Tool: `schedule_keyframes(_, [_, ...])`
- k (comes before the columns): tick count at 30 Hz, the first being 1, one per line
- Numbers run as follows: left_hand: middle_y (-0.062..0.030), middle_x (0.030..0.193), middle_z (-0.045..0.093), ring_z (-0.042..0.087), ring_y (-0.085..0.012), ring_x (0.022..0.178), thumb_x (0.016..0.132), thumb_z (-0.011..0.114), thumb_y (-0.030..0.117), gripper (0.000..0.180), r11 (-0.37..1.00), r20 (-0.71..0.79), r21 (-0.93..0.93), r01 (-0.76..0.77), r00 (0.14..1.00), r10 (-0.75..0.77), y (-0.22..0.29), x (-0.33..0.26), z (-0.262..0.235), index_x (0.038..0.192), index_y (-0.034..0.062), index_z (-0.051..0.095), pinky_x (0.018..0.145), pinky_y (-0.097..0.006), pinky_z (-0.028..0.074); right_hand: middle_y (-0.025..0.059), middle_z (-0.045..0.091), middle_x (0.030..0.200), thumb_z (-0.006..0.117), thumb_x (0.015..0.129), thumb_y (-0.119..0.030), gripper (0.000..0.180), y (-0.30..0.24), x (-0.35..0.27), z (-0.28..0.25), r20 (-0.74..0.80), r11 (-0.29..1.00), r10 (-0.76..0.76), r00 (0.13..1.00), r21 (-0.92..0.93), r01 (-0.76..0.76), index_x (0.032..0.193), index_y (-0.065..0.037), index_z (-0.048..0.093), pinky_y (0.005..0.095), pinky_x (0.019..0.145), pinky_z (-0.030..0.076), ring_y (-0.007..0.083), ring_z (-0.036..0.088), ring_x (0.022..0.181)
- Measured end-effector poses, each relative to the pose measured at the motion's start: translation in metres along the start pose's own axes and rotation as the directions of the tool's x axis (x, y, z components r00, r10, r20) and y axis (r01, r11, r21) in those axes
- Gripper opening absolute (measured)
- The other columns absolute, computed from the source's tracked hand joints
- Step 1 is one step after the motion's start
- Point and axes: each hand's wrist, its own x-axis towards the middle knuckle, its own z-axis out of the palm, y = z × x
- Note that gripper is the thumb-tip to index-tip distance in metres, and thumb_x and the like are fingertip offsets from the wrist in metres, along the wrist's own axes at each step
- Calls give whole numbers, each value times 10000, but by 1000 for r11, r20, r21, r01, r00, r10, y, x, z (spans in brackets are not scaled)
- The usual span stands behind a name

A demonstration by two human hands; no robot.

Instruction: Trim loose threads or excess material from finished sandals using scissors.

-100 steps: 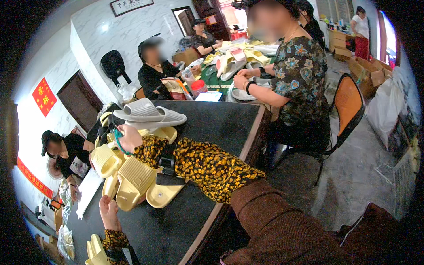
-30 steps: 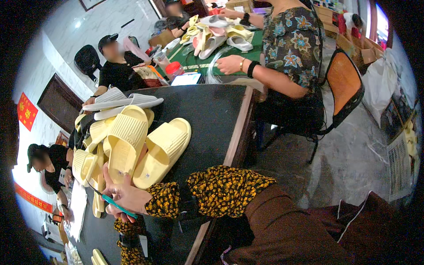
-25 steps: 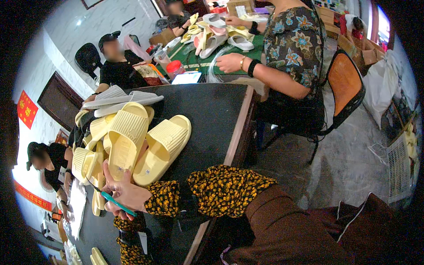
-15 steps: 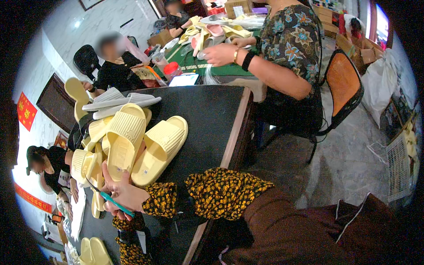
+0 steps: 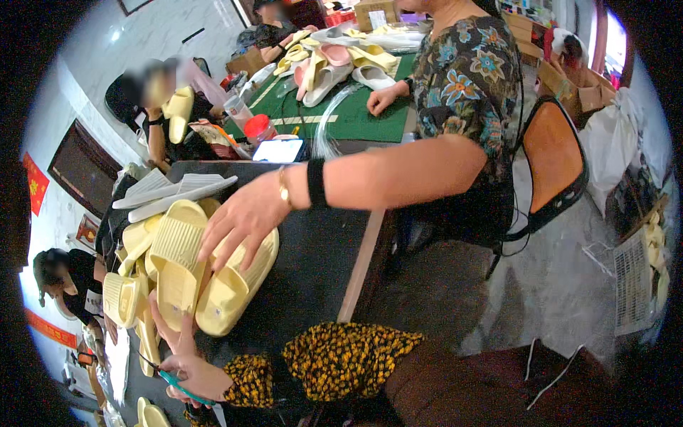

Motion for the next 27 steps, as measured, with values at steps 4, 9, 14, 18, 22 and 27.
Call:
schedule_keyframes(4, [-142,1340,301,408,-280,1142,772,565,103,668,987,22,4,-161,987,161,-9,1,19,1367,93,261,949,-371,366,81,264,1406,483,809,-460,697,5,16,13,169,867,81,982,-498,14,1352,-88,251,412,1051,238,230,254,1293])
schedule_keyframes(9, [-142,1328,314,418,-279,1125,777,559,105,656,991,4,25,-131,991,131,-12,-1,26,1363,91,266,937,-369,374,110,250,1403,579,728,-556,884,0,68,25,234,506,204,950,-857,103,1373,-76,212,415,1062,176,264,205,1310])
schedule_keyframes(14, [-141,1317,327,429,-278,1109,781,552,108,644,994,-8,45,-102,995,102,-15,-5,33,1360,89,270,924,-368,382,90,283,1376,597,729,-517,874,-11,76,31,205,522,194,959,-850,76,1377,-71,217,363,1046,202,249,218,1288])
schedule_keyframes(18, [-141,1307,337,437,-277,1096,784,547,110,635,994,-24,76,-79,996,81,-20,-9,27,1357,87,273,915,-366,388,58,462,1067,604,716,-489,581,-19,85,34,398,555,186,898,-797,238,1051,-35,465,339,1006,260,216,386,1122])
schedule_keyframes(22, [-141,1298,348,445,-276,1083,788,542,113,626,994,-24,73,-76,997,78,-20,-14,33,1354,85,277,905,-365,395,19,443,835,581,737,-487,414,-5,42,71,229,-584,349,909,-706,402,826,-106,445,334,825,351,193,460,878])
schedule_keyframes(27, [-141,1286,361,456,-274,1066,792,535,115,614,993,-61,106,-52,996,58,-20,-21,27,1350,83,281,893,-363,403,25,416,803,480,806,-448,336,-2,-41,-10,251,-857,512,821,92,507,845,-120,419,343,733,348,193,456,764])
